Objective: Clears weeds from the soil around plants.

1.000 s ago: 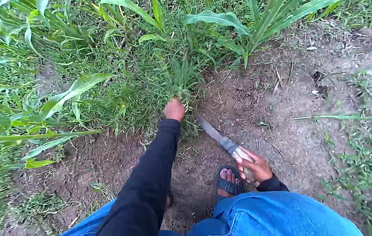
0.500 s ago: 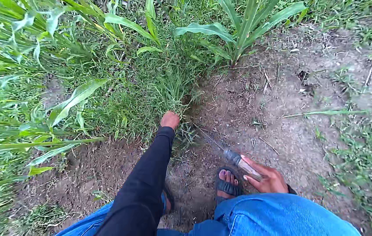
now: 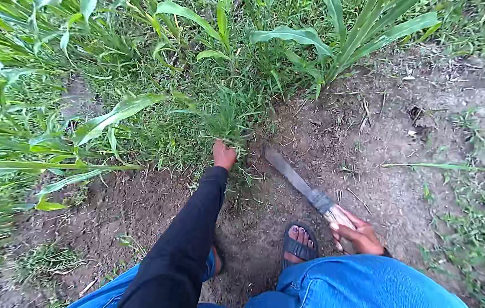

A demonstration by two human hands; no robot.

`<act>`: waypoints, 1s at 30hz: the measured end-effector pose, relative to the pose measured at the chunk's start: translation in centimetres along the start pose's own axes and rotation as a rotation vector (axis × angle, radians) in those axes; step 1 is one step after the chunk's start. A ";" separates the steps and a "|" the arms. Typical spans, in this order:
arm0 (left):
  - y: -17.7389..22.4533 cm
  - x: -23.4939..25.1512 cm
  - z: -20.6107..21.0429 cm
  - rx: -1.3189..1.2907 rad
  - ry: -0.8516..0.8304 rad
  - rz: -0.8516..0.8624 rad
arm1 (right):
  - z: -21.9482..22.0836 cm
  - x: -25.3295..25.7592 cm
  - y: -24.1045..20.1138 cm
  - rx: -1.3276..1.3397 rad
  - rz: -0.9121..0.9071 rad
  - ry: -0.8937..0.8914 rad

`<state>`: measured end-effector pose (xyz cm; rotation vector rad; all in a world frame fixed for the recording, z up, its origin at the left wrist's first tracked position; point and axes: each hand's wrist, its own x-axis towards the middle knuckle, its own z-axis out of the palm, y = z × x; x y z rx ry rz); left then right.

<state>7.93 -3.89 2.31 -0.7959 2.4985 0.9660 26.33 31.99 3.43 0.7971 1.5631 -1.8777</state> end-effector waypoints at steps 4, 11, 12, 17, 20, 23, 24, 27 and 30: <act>4.0 4.4 4.8 0.291 -0.165 0.226 | 4.8 2.6 -0.4 -0.081 -0.049 -0.018; 7.3 6.9 8.1 0.572 -0.077 0.107 | 3.0 0.7 4.5 0.097 0.115 0.025; 7.4 7.4 7.7 0.575 -0.098 0.088 | 3.0 0.7 4.9 0.108 0.123 0.031; 8.0 8.9 5.1 0.598 -0.179 0.083 | 3.1 0.9 5.1 0.074 0.159 0.031; 6.7 8.4 4.3 0.482 -0.135 0.054 | 3.0 1.0 5.5 0.090 0.170 0.018; 5.4 7.5 3.9 0.310 -0.046 -0.026 | 3.0 1.1 5.7 0.120 0.176 0.000; 5.0 7.2 3.8 0.283 -0.024 -0.043 | 3.0 1.1 5.7 0.130 0.182 -0.004; 2.8 5.9 1.5 0.228 0.014 -0.099 | 2.5 1.1 5.4 0.130 0.201 -0.003; 0.2 4.9 -5.4 0.263 0.071 -0.113 | 2.6 1.0 5.2 0.131 0.197 0.001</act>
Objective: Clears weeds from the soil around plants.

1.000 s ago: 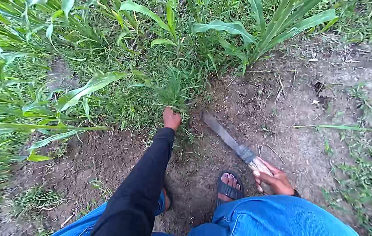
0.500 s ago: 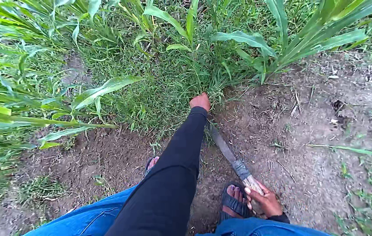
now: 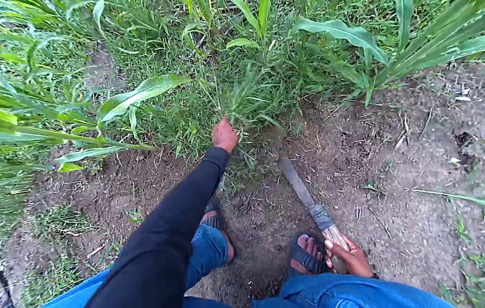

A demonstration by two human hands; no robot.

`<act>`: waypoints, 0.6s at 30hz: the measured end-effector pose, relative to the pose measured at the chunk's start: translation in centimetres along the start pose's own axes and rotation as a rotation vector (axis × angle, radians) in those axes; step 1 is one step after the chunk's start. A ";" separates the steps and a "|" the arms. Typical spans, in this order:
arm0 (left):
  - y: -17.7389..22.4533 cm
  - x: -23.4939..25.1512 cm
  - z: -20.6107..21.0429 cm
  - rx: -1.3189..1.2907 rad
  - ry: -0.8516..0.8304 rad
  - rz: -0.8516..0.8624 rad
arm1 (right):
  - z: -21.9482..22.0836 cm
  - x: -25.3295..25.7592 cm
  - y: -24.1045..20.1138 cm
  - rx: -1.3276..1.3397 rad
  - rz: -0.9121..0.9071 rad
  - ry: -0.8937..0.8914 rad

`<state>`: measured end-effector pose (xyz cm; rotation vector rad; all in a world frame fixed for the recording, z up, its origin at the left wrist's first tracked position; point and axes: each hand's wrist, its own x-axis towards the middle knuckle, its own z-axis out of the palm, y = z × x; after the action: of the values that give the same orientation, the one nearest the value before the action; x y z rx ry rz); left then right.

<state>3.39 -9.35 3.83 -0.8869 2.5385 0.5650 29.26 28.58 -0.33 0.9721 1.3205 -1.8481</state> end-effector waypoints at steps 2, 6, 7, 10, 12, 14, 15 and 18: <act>-3.0 0.9 -6.0 0.026 0.036 0.031 | 0.1 -0.1 -0.4 -0.024 -0.022 -0.019; -5.6 0.1 -16.2 0.260 -0.042 0.195 | -0.6 -1.3 -4.4 -0.295 -0.169 -0.049; -4.8 -0.8 -17.7 0.392 -0.061 0.231 | -0.8 -2.0 -6.6 -0.398 -0.220 -0.039; -2.2 -3.1 -22.0 0.622 -0.012 0.306 | -2.1 -4.5 -15.1 -0.784 -0.441 -0.029; -1.6 -3.0 -24.2 0.598 0.047 0.293 | -2.4 -6.9 -21.9 -1.156 -0.587 -0.065; -1.9 -2.5 -24.0 0.533 0.031 0.314 | -0.7 -9.7 -27.4 -1.462 -0.622 -0.079; -2.4 -2.2 -22.3 0.510 -0.012 0.343 | 0.6 -10.6 -28.8 -1.562 -0.650 -0.065; -5.4 -0.8 -11.1 0.515 -0.245 0.415 | 4.6 -10.8 -29.6 -1.676 -0.782 0.015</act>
<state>4.97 -18.32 12.25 -0.1033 2.4624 0.1000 9.03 33.27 23.75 -0.4982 2.5993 -0.4656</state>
